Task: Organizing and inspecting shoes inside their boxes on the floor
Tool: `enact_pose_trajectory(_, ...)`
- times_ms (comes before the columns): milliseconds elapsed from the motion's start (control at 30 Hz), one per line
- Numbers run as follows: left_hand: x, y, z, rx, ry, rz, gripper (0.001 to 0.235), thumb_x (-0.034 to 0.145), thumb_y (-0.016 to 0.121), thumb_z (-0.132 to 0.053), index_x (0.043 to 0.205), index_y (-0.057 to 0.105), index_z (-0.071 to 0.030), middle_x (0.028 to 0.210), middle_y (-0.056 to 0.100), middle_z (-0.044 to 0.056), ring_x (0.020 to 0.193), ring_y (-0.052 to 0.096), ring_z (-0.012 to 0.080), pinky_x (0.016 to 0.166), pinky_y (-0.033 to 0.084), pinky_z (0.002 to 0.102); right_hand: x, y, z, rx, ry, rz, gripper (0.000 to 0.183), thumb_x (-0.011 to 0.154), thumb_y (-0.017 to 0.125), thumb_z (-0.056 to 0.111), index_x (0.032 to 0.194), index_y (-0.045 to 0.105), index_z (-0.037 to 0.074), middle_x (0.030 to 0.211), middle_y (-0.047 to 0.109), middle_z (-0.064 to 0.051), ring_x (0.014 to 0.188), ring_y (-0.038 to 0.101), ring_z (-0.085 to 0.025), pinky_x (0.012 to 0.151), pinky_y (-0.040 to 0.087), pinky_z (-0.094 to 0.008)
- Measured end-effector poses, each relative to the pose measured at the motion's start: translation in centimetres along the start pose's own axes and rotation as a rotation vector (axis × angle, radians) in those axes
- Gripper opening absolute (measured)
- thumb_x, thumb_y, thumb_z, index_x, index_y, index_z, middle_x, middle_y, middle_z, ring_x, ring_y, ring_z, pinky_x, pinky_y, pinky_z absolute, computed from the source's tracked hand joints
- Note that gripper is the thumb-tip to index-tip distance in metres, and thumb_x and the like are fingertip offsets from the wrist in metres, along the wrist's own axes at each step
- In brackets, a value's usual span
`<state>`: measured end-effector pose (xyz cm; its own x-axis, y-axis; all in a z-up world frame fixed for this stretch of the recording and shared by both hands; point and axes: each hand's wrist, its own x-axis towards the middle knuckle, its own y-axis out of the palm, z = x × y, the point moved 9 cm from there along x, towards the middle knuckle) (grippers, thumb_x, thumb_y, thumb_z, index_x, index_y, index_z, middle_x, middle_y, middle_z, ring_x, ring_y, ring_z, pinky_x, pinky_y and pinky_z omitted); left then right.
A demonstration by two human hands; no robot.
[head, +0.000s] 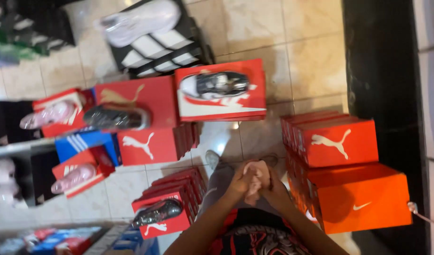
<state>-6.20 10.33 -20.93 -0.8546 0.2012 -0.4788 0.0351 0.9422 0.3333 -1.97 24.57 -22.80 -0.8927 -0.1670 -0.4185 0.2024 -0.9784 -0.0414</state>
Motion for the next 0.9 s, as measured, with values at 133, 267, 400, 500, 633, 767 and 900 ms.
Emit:
enact_pose_trajectory(133, -4.3, -2.4, -5.7, -0.029, -0.029, 0.165, 0.035, 0.105, 0.054, -0.033, 0.118, 0.059, -0.001, 0.082, 0.059, 0.003, 0.062, 0.049, 0.0086, 0.055, 0.040, 0.023, 0.8, 1.9, 1.0, -0.117, 0.139, 0.041, 0.063, 0.079, 0.068, 0.009, 0.141, 0.055, 0.007, 0.119, 0.072, -0.008, 0.095, 0.067, -0.017, 0.082, 0.054, -0.028)
enact_pose_trajectory(267, -3.7, -15.2, 5.9, 0.022, 0.005, -0.075, 0.032, 0.103, 0.058, -0.019, 0.131, 0.063, -0.005, 0.113, 0.067, 0.001, 0.097, 0.058, 0.0092, 0.087, 0.049, 0.022, 3.0, 6.2, 0.5, -0.013, 0.149, 0.118, 0.063, 0.070, 0.074, -0.001, 0.132, 0.058, 0.000, 0.119, 0.067, -0.010, 0.101, 0.062, -0.019, 0.090, 0.049, -0.031)
enact_pose_trajectory(400, -5.7, -30.3, 5.8, -0.010, -0.317, -0.497, 0.084, 0.090, 0.058, -0.079, 0.134, 0.068, -0.009, 0.122, 0.072, 0.021, 0.114, 0.069, 0.0385, 0.097, 0.054, 0.047, 6.4, 10.9, -1.5, -0.181, 0.212, 0.028, 0.037, 0.083, 0.087, 0.021, 0.114, 0.069, 0.011, 0.088, 0.073, -0.009, 0.073, 0.069, -0.019, 0.064, 0.055, -0.036)
enact_pose_trajectory(500, -5.7, -42.7, 10.6, -0.104, -0.137, -0.841, 0.025, 0.093, 0.074, -0.036, 0.107, 0.072, -0.015, 0.099, 0.072, 0.008, 0.086, 0.068, 0.0218, 0.072, 0.053, 0.034, 8.6, 15.6, -1.2, -0.154, 0.181, 0.068, 0.032, 0.087, 0.085, 0.021, 0.113, 0.070, 0.010, 0.091, 0.072, -0.011, 0.079, 0.068, -0.020, 0.074, 0.056, -0.037)
enact_pose_trajectory(633, -6.5, -49.8, 10.1, -0.500, -0.215, -1.105, 0.084, 0.091, 0.080, -0.046, 0.148, 0.033, -0.005, 0.138, 0.044, 0.023, 0.121, 0.049, 0.0377, 0.099, 0.043, 0.049, 11.9, 26.7, 7.7, -0.359, -0.016, 0.155, 0.042, 0.085, 0.083, 0.015, 0.123, 0.066, 0.005, 0.112, 0.075, -0.016, 0.104, 0.070, -0.025, 0.095, 0.055, -0.046)
enact_pose_trajectory(767, -4.1, -50.9, 6.7, -0.797, -0.131, -1.044, 0.131, 0.082, 0.085, -0.061, 0.163, -0.002, -0.006, 0.165, 0.016, 0.028, 0.147, 0.027, 0.0547, 0.103, 0.034, 0.080, 13.5, 36.7, 13.6, -0.441, -0.265, 0.212, 0.029, 0.093, 0.068, 0.012, 0.106, 0.054, -0.009, 0.104, 0.072, -0.032, 0.103, 0.072, -0.043, 0.092, 0.053, -0.056)
enact_pose_trajectory(900, 1.8, -55.1, 18.8, -0.649, -0.199, -1.153, 0.113, 0.091, 0.079, -0.063, 0.164, 0.011, -0.012, 0.157, 0.033, 0.031, 0.135, 0.046, 0.0544, 0.087, 0.052, 0.075, 19.8, 45.0, 11.6, -0.578, -0.685, 0.299, 0.023, 0.101, 0.054, -0.004, 0.123, 0.061, -0.007, 0.129, 0.064, -0.032, 0.129, 0.056, -0.043, 0.107, 0.046, -0.059)
